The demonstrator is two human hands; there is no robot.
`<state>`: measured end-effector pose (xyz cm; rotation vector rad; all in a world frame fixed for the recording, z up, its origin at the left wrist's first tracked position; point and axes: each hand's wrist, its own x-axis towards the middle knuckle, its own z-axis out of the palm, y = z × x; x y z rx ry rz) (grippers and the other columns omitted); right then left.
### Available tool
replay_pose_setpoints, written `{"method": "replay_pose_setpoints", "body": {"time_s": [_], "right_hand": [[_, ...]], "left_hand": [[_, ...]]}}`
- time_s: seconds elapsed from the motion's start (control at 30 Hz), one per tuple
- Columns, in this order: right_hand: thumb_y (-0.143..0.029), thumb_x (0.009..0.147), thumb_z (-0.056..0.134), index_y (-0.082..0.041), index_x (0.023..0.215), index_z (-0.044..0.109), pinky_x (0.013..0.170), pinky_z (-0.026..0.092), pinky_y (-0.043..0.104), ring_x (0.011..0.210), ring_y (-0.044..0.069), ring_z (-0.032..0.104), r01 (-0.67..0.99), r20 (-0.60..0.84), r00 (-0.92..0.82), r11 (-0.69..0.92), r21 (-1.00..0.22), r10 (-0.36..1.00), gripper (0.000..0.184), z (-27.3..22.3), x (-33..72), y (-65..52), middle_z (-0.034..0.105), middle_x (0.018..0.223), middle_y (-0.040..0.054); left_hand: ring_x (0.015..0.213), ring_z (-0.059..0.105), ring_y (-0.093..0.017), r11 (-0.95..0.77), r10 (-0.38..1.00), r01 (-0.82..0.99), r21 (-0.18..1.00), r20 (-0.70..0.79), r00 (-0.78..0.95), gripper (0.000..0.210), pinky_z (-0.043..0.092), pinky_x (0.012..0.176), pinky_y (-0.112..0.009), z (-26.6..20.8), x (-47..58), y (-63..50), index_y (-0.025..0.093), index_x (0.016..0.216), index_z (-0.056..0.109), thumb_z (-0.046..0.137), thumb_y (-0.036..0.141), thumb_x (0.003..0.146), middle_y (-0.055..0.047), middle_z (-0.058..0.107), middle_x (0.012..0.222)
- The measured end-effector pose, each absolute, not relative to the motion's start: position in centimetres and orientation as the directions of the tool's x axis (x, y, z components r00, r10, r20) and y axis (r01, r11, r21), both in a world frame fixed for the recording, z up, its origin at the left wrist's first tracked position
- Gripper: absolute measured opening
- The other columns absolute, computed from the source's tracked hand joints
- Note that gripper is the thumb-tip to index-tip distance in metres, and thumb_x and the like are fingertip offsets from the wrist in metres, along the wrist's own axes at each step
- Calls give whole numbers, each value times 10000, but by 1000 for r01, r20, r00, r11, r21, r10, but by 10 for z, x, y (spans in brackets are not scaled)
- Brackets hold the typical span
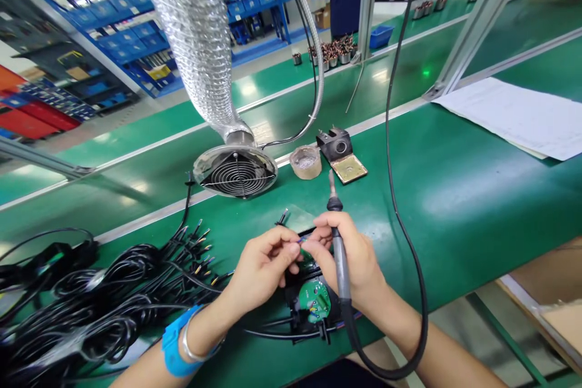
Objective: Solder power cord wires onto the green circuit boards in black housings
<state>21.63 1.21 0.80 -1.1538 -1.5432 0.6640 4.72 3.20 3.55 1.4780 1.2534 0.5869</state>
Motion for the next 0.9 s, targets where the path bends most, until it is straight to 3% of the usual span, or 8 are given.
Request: {"method": "replay_pose_setpoints", "body": {"time_s": [0.1,0.23,0.33,0.43,0.53,0.63,0.73,0.9], "right_hand": [[-146,834,595,-224,1016,476,635,519,169,650,85,630,424,466,-87,456,-783,881,230,7,213,12,631,751,-38],[-129,860,550,-219,993,528,681,521,191,708,95,635,439,495,-249,553,-708,832,162,0,218,13,641,807,-14],[-131,895,504,-232,1061,547,727,531,198,759,101,663,456,443,-172,470,-756,880,199,-3,233,11,687,898,-2],[-154,917,472,-241,1245,501,676,533,207,673,98,648,433,408,-125,419,-798,905,340,-2,251,7,687,844,-9],[-186,895,496,-232,1291,514,583,498,246,628,121,595,417,437,-140,453,-788,888,399,1,264,2,627,766,5],[-171,855,512,-227,1152,611,499,435,247,577,118,541,407,419,-168,450,-795,892,318,5,268,-2,567,695,4],[-150,805,526,-216,1006,622,505,436,261,578,130,546,419,410,-152,434,-798,899,232,5,265,-2,593,710,11],[-112,756,520,-185,993,628,483,404,275,553,134,498,327,430,-229,485,-811,874,270,-5,260,0,570,684,25]], "left_hand": [[402,461,-92,217,892,420,881,-354,281,249,333,406,-187,32,43,39,183,906,552,457,411,873,49,532,535],[530,527,-104,-59,865,726,685,-328,379,120,355,521,-208,36,39,50,185,783,641,541,252,794,30,591,598],[578,549,-127,-213,859,840,498,-314,404,132,353,559,-237,35,42,53,203,758,668,541,168,756,19,633,636],[730,583,-166,-341,871,848,405,-202,447,156,401,651,-264,29,47,50,209,742,678,536,167,790,-10,658,745],[773,571,-172,-368,878,842,395,-151,455,137,422,692,-271,21,48,48,216,772,680,553,190,818,-6,649,769],[762,561,-161,-350,887,841,413,-144,439,139,423,703,-271,16,46,47,221,832,689,553,194,837,-2,650,778],[795,555,-167,-373,883,841,392,-129,452,169,422,720,-276,13,44,47,228,885,699,538,185,852,-12,641,807],[805,546,-176,-393,877,842,369,-124,464,166,431,709,-286,11,45,46,228,859,700,536,197,865,-16,623,807]]}}
